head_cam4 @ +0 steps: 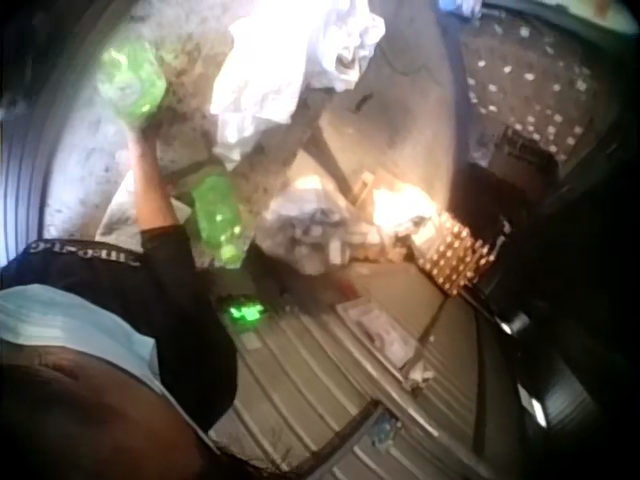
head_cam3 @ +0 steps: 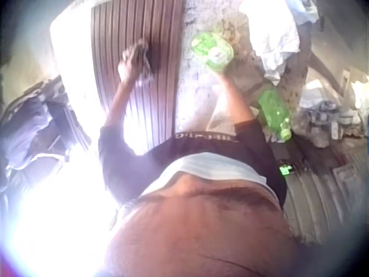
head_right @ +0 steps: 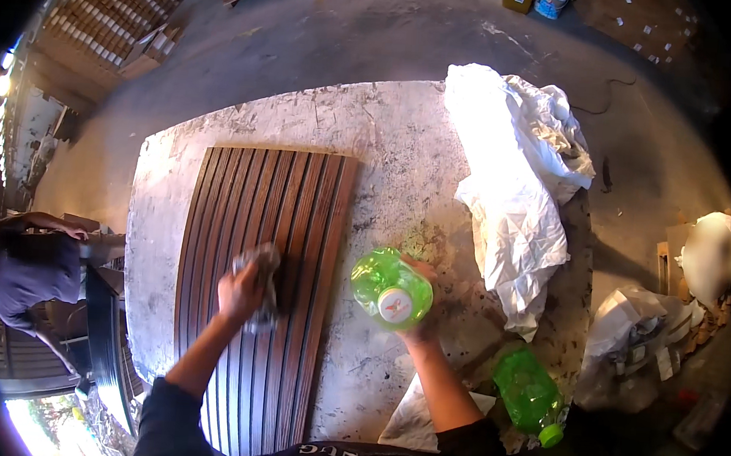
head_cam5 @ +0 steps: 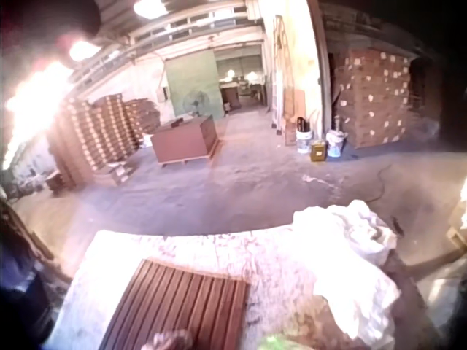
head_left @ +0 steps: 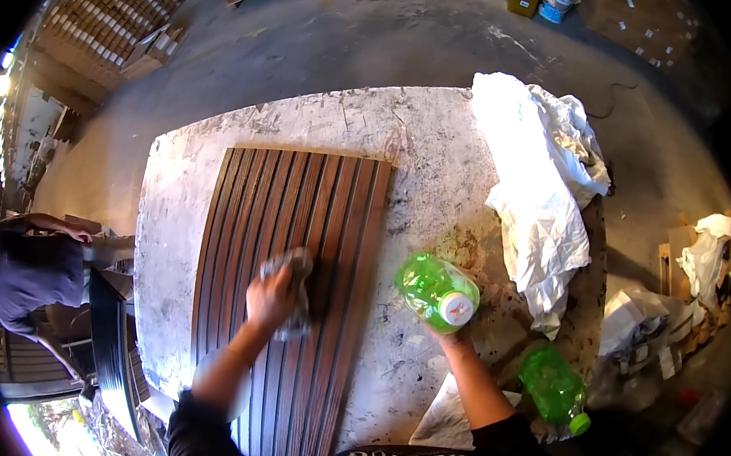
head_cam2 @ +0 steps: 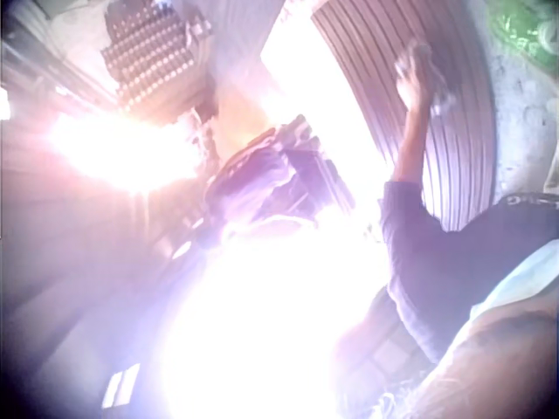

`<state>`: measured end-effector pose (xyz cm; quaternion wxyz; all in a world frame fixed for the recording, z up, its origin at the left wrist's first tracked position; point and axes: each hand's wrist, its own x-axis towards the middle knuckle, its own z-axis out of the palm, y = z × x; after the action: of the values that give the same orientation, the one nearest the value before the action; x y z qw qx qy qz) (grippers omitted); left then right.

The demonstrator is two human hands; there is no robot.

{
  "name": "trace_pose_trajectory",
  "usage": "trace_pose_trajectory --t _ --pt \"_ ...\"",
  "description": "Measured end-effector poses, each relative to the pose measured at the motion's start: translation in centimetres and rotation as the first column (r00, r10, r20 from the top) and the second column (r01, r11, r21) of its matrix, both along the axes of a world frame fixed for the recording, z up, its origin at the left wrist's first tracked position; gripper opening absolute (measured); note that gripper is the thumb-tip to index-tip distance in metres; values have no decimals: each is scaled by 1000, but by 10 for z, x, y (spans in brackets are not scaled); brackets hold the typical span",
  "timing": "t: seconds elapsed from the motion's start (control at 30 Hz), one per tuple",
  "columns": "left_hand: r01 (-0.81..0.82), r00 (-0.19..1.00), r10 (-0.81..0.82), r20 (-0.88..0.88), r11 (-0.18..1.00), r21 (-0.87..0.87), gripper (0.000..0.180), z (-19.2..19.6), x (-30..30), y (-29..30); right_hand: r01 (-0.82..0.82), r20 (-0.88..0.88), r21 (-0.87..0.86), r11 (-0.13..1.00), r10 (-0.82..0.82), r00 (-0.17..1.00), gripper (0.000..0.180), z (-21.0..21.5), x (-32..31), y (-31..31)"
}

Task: The person wipes the surface of a wooden panel with a cloth, then pours liquid from a green plastic bottle onto another wooden panel on a table and continues to wipe it down.

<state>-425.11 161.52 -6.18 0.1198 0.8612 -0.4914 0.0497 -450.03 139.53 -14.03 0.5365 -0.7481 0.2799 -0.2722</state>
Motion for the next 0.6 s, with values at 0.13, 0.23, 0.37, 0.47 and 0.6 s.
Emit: trace_pose_trajectory --t 0.13,0.23,0.37,0.47,0.6 --pt "-9 1000 8 -16 1000 -23 13 1 -2 4 91 18 41 995 -92 996 49 21 9 1" --pt "-105 991 104 80 994 8 30 -19 65 -66 92 126 473 876 -171 977 49 -24 6 6" --pt "-268 958 278 67 955 -125 15 -18 118 -158 25 157 704 710 -190 969 52 -38 8 2" --pt "-304 953 304 -18 952 -35 23 -20 76 -145 -42 -39 -5 999 42 998 56 -6 6 -1" --pt "-87 992 94 78 992 -92 34 -29 -28 -25 55 89 52 997 -59 994 59 -29 5 2"
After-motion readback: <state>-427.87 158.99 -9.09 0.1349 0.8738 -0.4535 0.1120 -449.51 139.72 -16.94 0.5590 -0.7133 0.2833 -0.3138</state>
